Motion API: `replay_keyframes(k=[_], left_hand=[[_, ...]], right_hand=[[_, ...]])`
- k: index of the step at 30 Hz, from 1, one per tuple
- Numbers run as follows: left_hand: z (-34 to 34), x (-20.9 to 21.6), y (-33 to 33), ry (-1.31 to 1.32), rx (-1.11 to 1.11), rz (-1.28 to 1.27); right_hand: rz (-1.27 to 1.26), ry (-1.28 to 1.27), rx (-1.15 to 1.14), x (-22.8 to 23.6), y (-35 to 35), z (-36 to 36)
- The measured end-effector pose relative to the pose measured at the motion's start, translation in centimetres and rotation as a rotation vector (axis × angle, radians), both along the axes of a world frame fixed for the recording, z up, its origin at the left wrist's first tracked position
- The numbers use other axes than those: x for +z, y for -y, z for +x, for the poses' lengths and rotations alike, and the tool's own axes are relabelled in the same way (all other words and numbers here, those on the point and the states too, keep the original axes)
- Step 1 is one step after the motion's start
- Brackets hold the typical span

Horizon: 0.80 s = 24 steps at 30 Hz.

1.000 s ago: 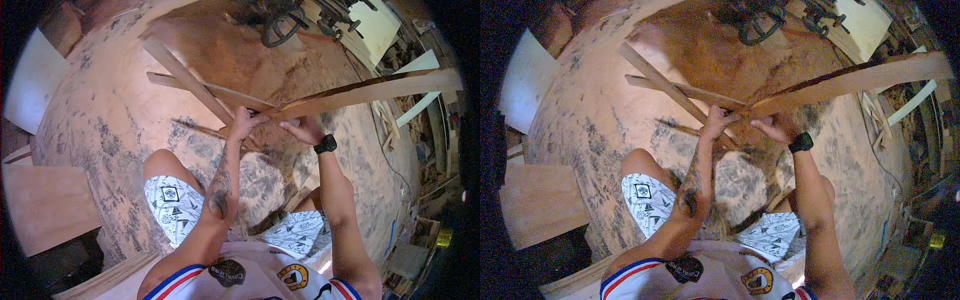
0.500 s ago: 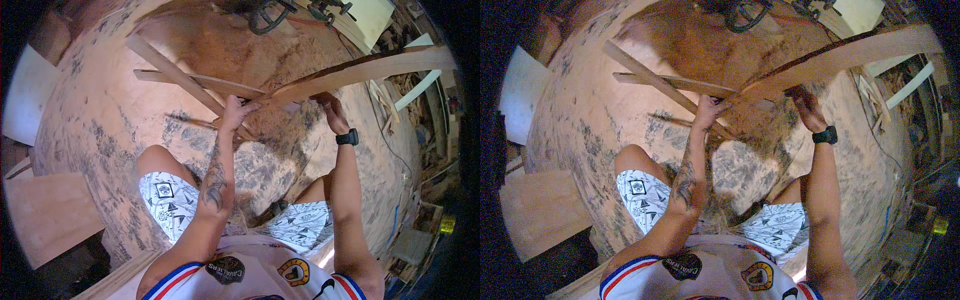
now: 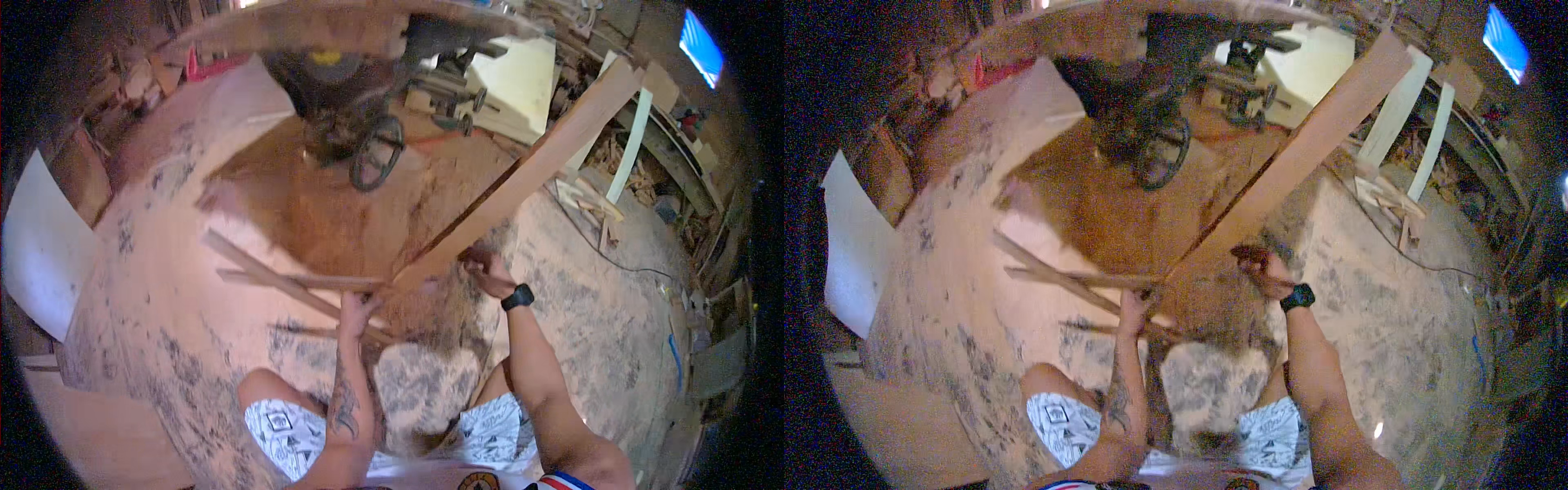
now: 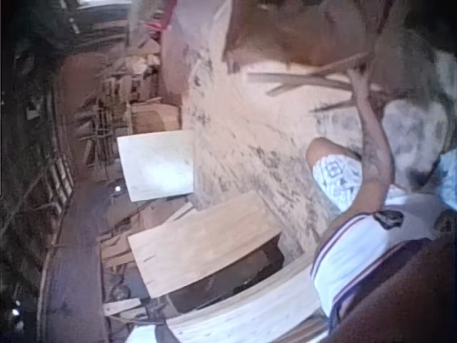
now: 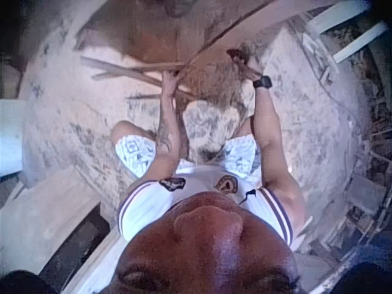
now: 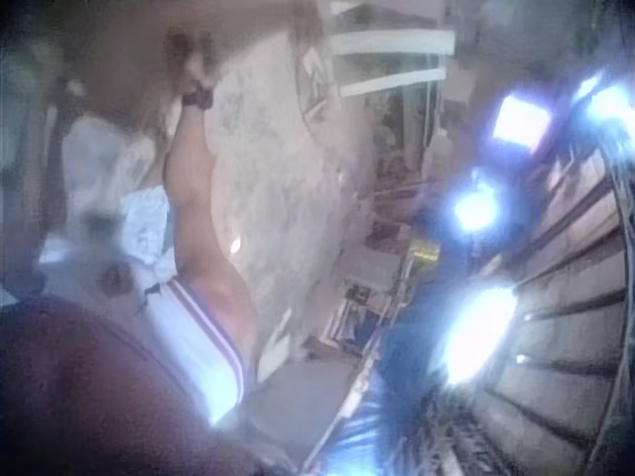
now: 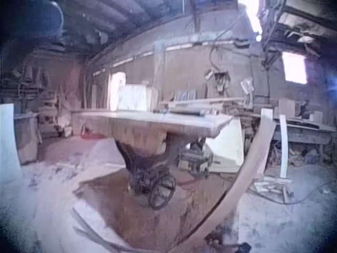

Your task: The recorder uses a hammer to nail together wooden pieces for a frame.

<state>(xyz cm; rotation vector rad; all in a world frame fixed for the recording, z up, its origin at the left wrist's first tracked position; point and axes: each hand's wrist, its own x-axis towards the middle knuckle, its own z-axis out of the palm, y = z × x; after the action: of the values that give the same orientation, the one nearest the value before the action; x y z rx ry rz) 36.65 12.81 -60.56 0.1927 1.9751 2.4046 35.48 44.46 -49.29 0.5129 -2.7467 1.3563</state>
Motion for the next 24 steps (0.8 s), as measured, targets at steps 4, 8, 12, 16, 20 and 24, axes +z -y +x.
replay_keyframes(k=[4, 8, 12, 16, 20, 24], left_hand=[[0.5, 0.4, -1.2, -0.042, 0.059, 0.193], [-0.2, -1.2, -0.2, -0.055, 0.039, 0.098], [-0.4, -0.1, -0.2, -0.043, -0.01, 0.048], [-0.4, -0.1, -0.4, -0.077, 0.029, 0.13], [-0.2, -0.6, -0.4, 0.031, 0.028, 0.211], [0.4, 0.2, -0.2, -0.007, 0.008, -0.012]], right_hand=[[-0.07, 0.122, -0.147, 0.9, -0.4, 0.6], [-0.028, -0.074, -0.154, 1.6, -0.3, 0.1], [-0.045, -0.316, -0.377, -0.1, -3.7, -0.6], [-0.27, -0.485, -0.543, 5.4, -6.8, 0.5], [-0.239, -0.709, -0.676, 13.7, -8.8, 2.9], [-0.445, -0.838, -0.588, 21.1, -5.8, 7.7]])
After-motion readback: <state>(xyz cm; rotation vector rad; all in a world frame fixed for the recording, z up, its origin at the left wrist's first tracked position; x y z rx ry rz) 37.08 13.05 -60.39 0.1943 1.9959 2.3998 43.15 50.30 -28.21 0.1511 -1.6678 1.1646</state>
